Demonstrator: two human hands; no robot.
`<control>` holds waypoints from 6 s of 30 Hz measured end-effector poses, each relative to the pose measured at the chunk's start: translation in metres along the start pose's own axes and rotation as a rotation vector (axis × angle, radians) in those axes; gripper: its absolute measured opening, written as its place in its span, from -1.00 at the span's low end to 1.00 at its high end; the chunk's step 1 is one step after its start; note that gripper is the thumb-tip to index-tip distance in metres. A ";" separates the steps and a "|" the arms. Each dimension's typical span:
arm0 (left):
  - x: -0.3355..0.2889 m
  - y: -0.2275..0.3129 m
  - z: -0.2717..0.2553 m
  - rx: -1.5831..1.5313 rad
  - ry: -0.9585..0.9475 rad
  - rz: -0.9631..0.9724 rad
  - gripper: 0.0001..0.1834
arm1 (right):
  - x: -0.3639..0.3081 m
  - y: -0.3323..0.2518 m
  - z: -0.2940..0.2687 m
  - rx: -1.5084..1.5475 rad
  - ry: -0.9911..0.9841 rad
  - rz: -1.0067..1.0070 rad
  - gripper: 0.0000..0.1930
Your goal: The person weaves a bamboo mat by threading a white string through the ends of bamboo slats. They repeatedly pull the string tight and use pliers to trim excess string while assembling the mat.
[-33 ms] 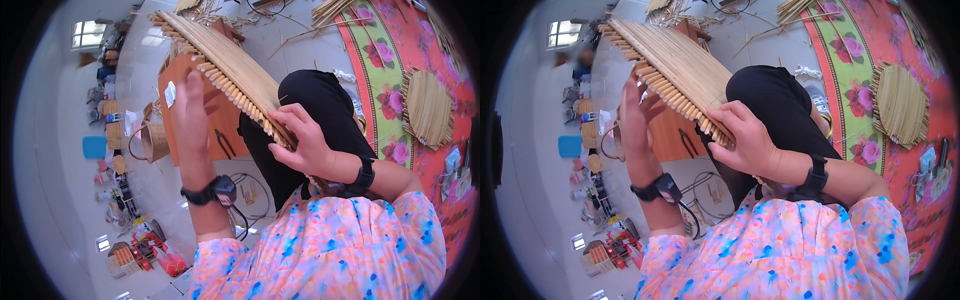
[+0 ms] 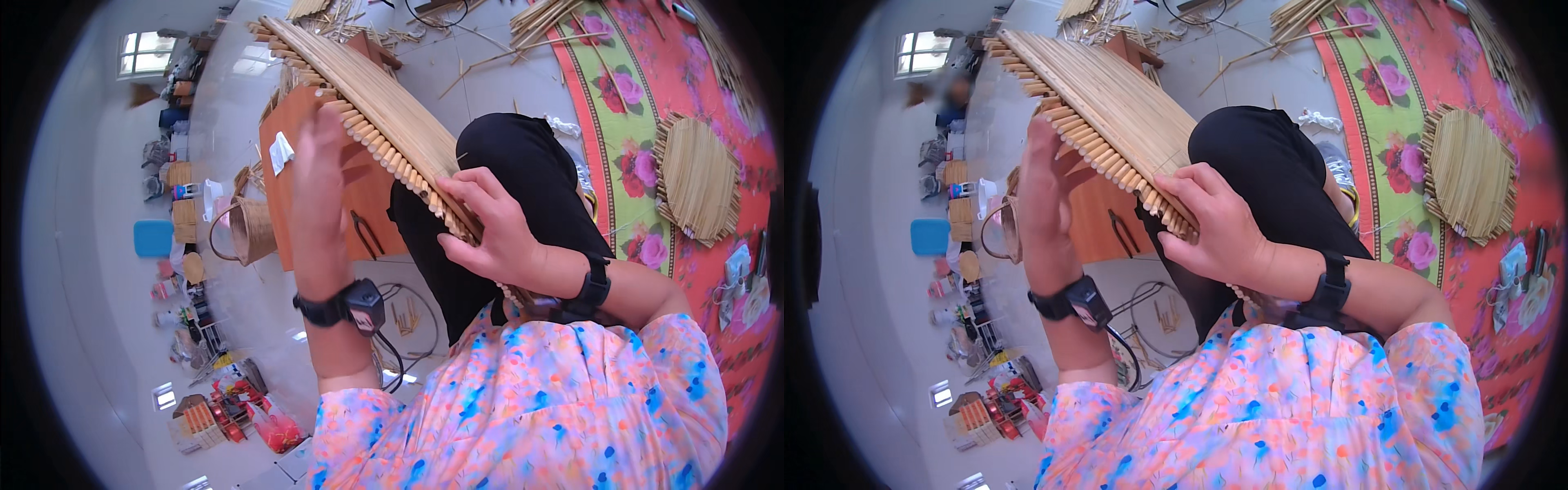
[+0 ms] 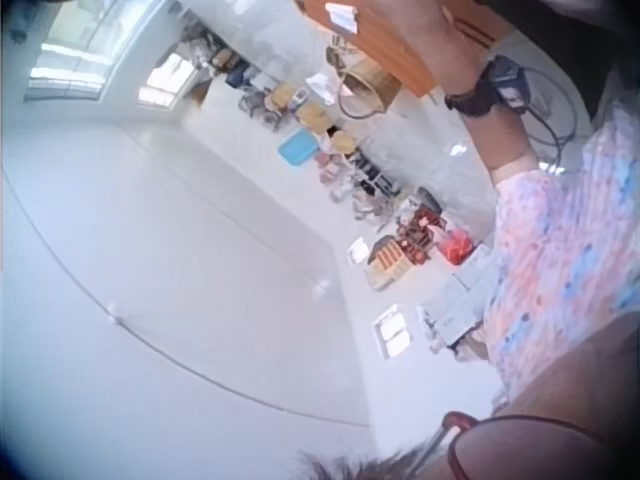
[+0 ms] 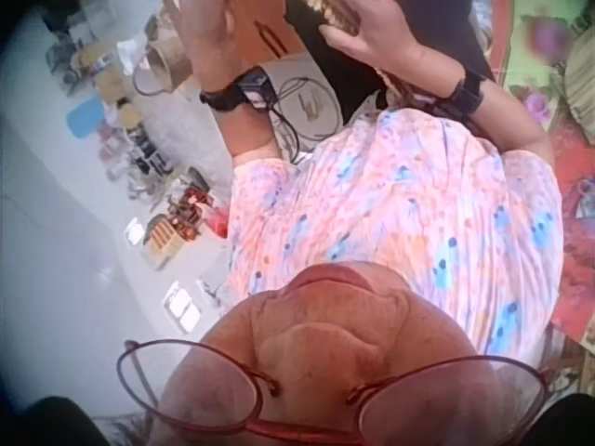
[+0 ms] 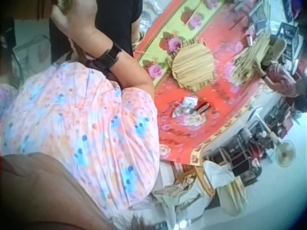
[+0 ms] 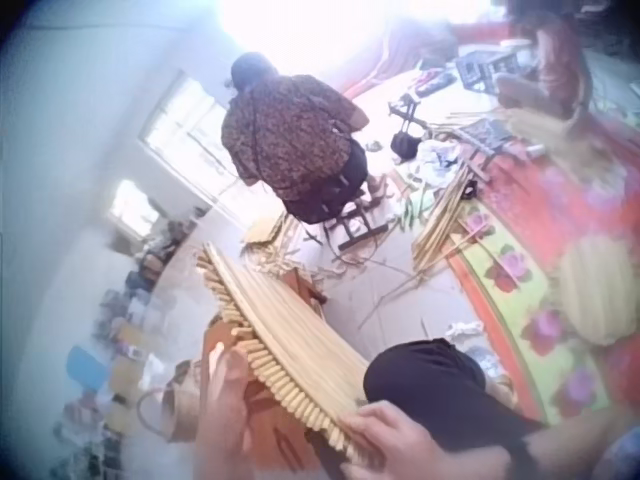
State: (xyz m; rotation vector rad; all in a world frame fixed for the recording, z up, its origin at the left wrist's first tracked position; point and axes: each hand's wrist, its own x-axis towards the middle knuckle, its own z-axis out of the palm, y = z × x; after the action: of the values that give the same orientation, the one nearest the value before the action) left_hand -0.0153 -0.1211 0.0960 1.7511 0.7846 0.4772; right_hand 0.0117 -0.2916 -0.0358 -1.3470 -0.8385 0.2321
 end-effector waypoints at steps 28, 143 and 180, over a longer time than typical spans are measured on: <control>-0.122 -0.099 -0.118 -1.127 0.199 0.157 -0.49 | 0.054 -0.091 0.010 -0.613 -0.251 -0.930 -0.67; -0.097 -0.147 0.063 0.002 -0.045 0.426 -0.80 | 0.116 -0.019 -0.026 -0.568 0.040 0.163 -0.66; -0.056 -0.234 -0.115 -0.252 -0.155 -0.247 -0.79 | 0.080 -0.027 -0.029 -0.799 0.019 0.067 -0.65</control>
State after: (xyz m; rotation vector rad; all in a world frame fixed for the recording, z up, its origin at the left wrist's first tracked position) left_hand -0.1932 -0.0416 -0.0856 1.4178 0.7814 0.2576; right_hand 0.0782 -0.2721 0.0210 -2.1176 -0.9091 -0.0832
